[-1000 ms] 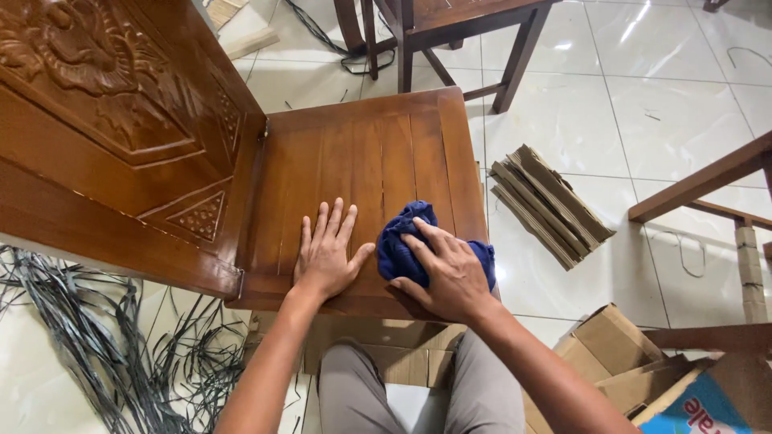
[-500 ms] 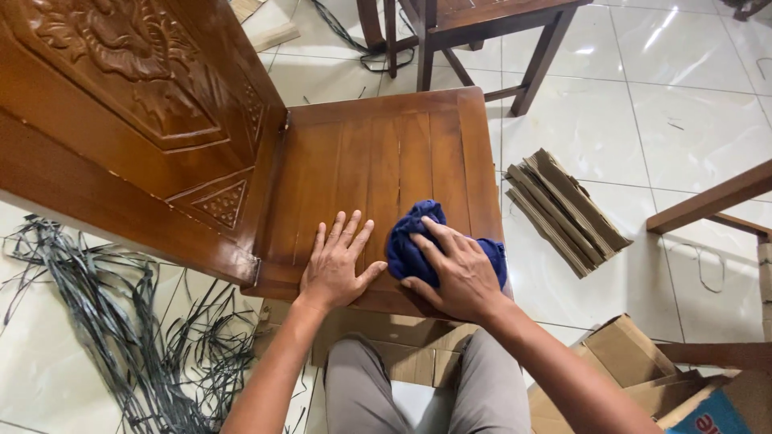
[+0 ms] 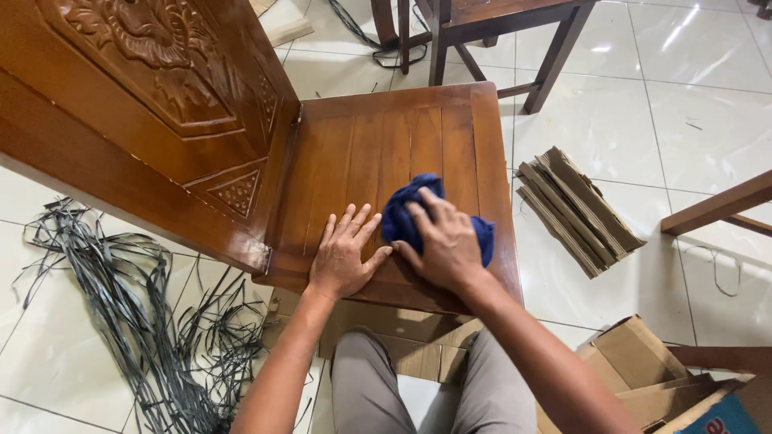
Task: Cleaning a wooden chair and wrapping its legs with cardboard and plastic strips for protection
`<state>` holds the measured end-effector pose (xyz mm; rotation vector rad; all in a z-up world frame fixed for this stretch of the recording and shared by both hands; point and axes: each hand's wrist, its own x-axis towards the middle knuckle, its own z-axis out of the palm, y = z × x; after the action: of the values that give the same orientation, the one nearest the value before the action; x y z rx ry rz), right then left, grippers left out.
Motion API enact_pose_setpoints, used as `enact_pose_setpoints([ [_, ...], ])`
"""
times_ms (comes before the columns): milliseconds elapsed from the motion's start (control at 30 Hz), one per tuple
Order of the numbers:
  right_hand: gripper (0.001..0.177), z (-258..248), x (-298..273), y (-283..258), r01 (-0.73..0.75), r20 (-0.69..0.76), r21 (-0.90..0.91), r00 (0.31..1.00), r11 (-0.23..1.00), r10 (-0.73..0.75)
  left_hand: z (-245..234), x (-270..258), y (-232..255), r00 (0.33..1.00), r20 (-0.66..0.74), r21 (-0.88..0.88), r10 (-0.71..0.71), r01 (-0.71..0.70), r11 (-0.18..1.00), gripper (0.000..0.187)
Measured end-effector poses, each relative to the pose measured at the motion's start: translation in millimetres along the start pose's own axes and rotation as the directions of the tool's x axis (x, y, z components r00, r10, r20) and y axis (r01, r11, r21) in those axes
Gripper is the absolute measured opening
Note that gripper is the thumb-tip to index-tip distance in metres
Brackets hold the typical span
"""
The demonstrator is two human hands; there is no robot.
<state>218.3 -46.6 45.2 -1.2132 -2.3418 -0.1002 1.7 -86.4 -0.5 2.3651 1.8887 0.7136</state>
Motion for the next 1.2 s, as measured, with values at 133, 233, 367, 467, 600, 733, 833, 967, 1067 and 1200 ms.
enact_pose_setpoints([
  [133,0.072,-8,-17,-4,0.035,0.06,0.076,0.997,0.996,-0.039,0,-6,-3,1.0,-0.019,0.012,0.002,-0.002,1.0,0.059],
  [233,0.069,-18,-19,17,0.038,0.084,0.076,0.995,0.996,-0.045,-8,-10,-1,0.999,-0.014,0.028,0.029,-0.028,0.999,0.058],
  [367,0.069,-12,-10,55,-0.128,0.015,-0.055,0.992,0.99,0.129,-20,-14,-9,0.997,0.045,0.016,0.057,-0.058,0.998,0.06],
  [467,0.072,-6,-2,54,-0.17,-0.026,-0.113,0.985,0.979,0.168,-22,-19,-18,0.998,0.047,0.031,0.045,-0.046,0.998,0.058],
  [600,0.07,-9,1,16,-0.094,-0.004,-0.051,0.996,0.994,0.093,-17,-22,-18,1.0,0.006,0.051,0.017,-0.017,0.999,0.055],
  [733,0.072,-7,-12,-9,0.021,0.055,0.066,0.998,0.998,-0.025,-20,-24,-15,0.999,-0.032,0.038,0.015,-0.013,0.999,0.054],
  [833,0.072,-15,-21,-2,0.064,0.091,0.102,0.993,0.993,-0.074,-17,-26,-17,0.998,-0.059,0.047,0.018,-0.016,0.999,0.054],
  [967,0.067,-20,-20,30,-0.036,0.042,0.023,0.998,0.999,0.035,-16,-26,-17,0.996,-0.091,0.044,0.02,-0.017,0.999,0.051],
  [1067,0.067,-18,-18,35,-0.119,-0.032,-0.054,0.993,0.991,0.117,-13,-27,-17,0.99,-0.134,0.044,0.03,-0.025,0.999,0.047],
  [1200,0.067,-20,-23,10,-0.098,-0.031,-0.045,0.995,0.994,0.097,-13,-27,-16,0.982,-0.186,0.039,0.027,-0.02,0.999,0.041],
])
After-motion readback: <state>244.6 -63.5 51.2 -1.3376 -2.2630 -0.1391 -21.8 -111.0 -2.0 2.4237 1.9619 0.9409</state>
